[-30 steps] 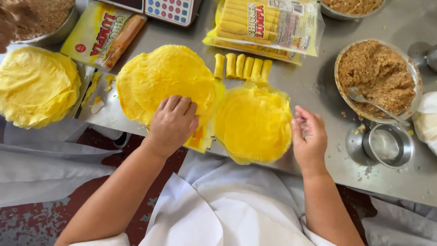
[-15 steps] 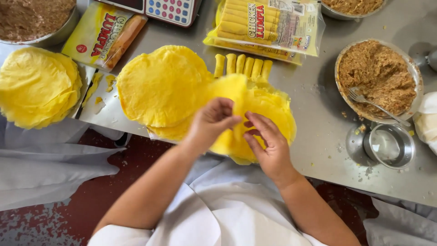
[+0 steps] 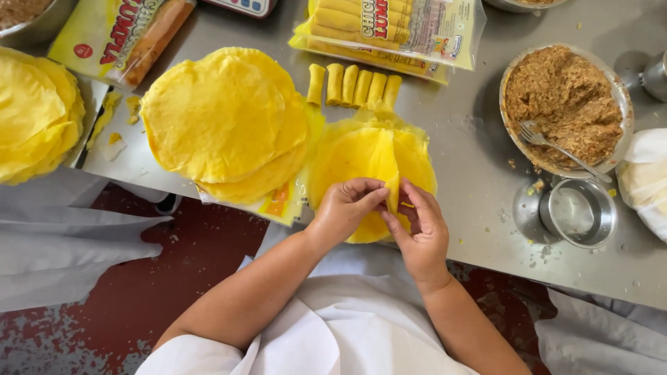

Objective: Separating thin yellow food wrappers from a stack on a production table

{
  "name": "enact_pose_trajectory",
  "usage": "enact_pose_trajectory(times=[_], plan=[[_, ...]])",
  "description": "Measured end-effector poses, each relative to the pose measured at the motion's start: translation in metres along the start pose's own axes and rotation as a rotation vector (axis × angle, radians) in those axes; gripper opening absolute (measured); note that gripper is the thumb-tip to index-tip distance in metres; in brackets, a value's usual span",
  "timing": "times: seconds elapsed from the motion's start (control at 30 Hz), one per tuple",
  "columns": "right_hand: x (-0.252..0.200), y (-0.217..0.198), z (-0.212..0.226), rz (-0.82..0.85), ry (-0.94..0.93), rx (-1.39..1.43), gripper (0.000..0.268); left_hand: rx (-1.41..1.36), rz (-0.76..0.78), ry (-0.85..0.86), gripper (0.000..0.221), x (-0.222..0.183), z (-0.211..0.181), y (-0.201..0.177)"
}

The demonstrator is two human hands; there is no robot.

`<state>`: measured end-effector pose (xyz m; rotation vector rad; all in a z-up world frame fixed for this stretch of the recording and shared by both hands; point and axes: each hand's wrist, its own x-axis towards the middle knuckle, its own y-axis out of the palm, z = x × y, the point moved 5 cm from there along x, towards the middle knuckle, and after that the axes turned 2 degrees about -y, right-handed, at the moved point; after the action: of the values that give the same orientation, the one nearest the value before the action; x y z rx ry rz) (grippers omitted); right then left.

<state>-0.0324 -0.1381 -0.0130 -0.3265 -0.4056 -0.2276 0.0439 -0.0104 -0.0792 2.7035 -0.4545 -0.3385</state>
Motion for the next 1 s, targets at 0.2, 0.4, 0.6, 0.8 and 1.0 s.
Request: enact_pose_trajectory(times=[0.2, 0.4, 0.6, 0.8, 1.0], plan=[[-0.010, -0.017, -0.023, -0.060, 0.208, 0.159, 0.028, 0.018, 0.039, -0.025, 0.011, -0.008, 0.002, 0.011], [-0.004, -0.033, -0.018, -0.098, 0.183, -0.153, 0.015, 0.201, -0.116, 0.078, 0.012, -0.004, -0.003, -0.010], [-0.003, 0.000, -0.026, 0.027, 0.524, 0.343, 0.030, 0.154, -0.032, 0.102, 0.012, -0.005, 0.008, -0.006], [0.006, -0.003, 0.003, 0.098, 0.346, 0.139, 0.029, 0.391, -0.128, 0.018, 0.034, -0.015, -0.010, -0.012], [-0.001, -0.064, -0.050, -0.129, 0.448, 0.102, 0.018, 0.390, -0.110, 0.167, 0.023, -0.013, -0.083, -0.036]])
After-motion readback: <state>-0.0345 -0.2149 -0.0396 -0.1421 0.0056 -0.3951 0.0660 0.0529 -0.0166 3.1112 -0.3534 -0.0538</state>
